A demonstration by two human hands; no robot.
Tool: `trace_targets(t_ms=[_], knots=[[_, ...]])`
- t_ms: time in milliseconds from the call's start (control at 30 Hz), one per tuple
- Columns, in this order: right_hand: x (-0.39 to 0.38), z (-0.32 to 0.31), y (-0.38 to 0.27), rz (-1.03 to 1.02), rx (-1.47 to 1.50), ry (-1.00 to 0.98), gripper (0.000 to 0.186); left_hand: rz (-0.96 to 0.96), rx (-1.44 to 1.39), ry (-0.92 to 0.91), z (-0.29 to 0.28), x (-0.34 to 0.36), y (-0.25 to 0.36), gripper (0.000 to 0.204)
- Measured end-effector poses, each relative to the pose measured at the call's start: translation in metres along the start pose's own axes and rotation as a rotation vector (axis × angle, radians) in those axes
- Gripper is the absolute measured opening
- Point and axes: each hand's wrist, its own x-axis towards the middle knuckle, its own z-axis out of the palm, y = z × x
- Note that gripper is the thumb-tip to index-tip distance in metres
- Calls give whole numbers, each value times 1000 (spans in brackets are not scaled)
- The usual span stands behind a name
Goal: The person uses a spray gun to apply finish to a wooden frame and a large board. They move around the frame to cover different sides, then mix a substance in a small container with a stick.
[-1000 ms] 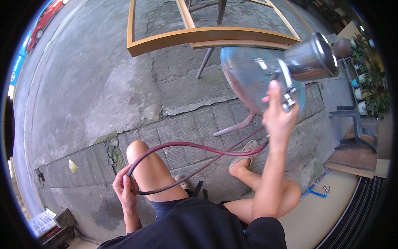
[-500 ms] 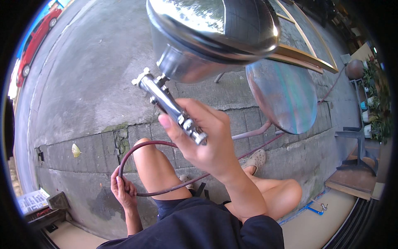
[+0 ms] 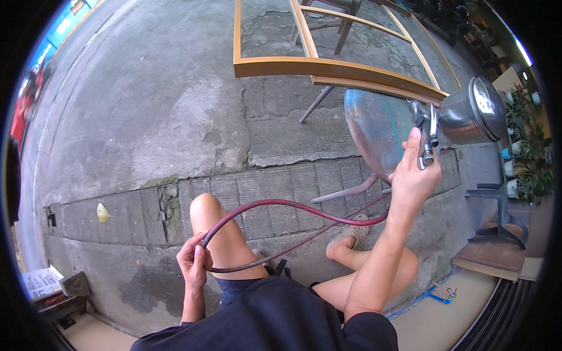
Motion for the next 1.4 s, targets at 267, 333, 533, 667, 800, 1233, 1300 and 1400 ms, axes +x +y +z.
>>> trace_targets(t_ms=[267,333,533,667,800,1233,1300,1400], knots=[[-67,38,-25,-11,455,-508,30,-1,-81,203,-25,-1,-2,38],[-79,37,-50,27,508,-728,24,3,-85,260,-33,-4,-2,38],[-70,37,-75,-393,600,-854,24,7,-32,258,-37,3,3,37],[-30,15,-40,-210,415,-713,23,6,61,80,-18,14,5,39],[31,-12,18,10,284,-559,31,-19,123,-135,22,28,13,37],[194,-92,172,82,129,-102,38,83,456,-724,169,86,46,30],[226,-105,204,76,89,-38,43,71,462,-818,196,91,47,30],[276,-126,246,77,2,69,44,182,441,-945,240,96,41,31]])
